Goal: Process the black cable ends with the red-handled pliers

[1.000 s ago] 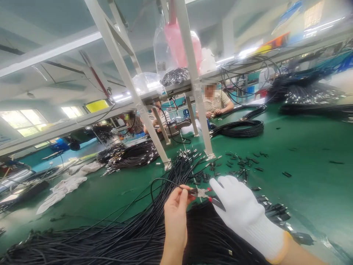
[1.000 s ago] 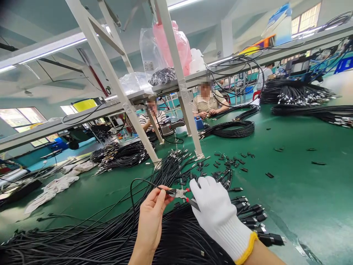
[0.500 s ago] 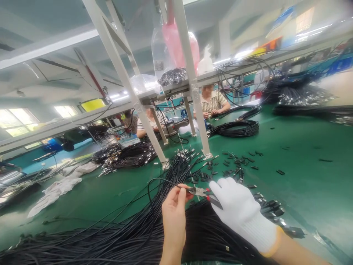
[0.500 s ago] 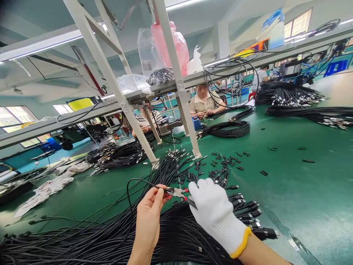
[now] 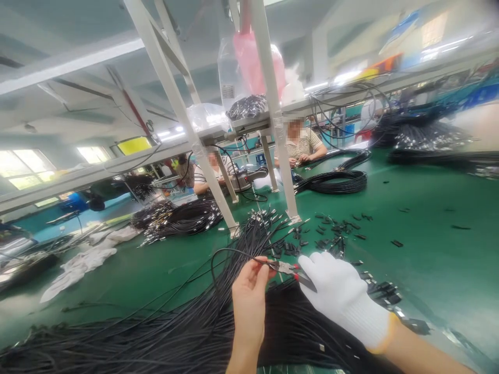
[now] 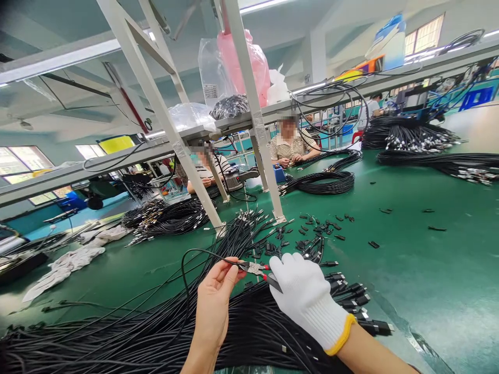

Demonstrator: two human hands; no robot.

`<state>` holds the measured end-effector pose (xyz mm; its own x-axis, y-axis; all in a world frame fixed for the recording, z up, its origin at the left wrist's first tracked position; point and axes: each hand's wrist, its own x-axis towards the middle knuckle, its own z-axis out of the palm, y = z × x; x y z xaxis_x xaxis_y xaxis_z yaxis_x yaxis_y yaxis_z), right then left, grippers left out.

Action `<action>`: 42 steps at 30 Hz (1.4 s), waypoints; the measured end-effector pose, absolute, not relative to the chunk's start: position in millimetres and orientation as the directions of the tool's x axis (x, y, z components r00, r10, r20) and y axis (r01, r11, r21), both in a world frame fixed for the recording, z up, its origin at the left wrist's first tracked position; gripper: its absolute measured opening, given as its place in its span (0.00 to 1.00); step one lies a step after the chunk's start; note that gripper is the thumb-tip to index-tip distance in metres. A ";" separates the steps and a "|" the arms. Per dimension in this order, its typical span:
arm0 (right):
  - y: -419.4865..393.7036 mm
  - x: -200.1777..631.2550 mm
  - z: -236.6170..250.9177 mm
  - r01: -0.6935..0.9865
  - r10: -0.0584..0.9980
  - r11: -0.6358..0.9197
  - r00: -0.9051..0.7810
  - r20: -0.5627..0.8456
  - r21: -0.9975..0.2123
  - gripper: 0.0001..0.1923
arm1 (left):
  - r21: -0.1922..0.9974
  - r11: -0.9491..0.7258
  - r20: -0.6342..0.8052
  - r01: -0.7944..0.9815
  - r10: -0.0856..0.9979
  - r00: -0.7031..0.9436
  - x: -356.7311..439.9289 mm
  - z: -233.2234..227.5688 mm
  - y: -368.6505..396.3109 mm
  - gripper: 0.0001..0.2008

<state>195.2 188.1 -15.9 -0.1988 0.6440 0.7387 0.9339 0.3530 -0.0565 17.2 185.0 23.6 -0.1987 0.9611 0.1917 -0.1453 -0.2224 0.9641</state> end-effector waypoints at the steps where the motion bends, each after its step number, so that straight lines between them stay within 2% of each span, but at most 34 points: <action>1: 188.0 195.2 -15.7 0.933 0.656 0.354 -0.200 0.728 -0.062 0.04 | 0.963 -0.226 0.194 -0.144 0.959 -0.204 17.6 22.9 185.4 0.16; 10: 191.9 198.0 -16.1 0.907 0.725 0.405 -0.242 0.645 -0.116 0.08 | 0.962 -0.209 0.170 -0.177 0.962 -0.212 19.6 20.0 188.2 0.15; 16: 191.1 198.4 -13.2 0.920 0.755 0.378 -0.244 0.609 -0.100 0.04 | 0.962 -0.198 0.152 -0.187 0.960 -0.236 21.5 20.5 188.2 0.16; 25: 185.2 193.7 -13.3 0.937 0.780 0.333 -0.214 0.588 -0.101 0.04 | 0.959 -0.222 0.162 -0.174 0.938 -0.306 22.8 14.9 186.5 0.15; 33: 183.7 191.8 -15.0 0.938 0.791 0.329 -0.212 0.574 -0.106 0.04 | 0.962 -0.267 0.234 -0.052 0.910 -0.342 23.8 8.1 186.0 0.10; 42: 175.2 180.1 -14.6 0.948 0.783 0.294 -0.169 0.599 -0.118 0.06 | 0.926 -0.344 0.377 0.156 0.818 -0.435 26.9 4.3 181.0 0.07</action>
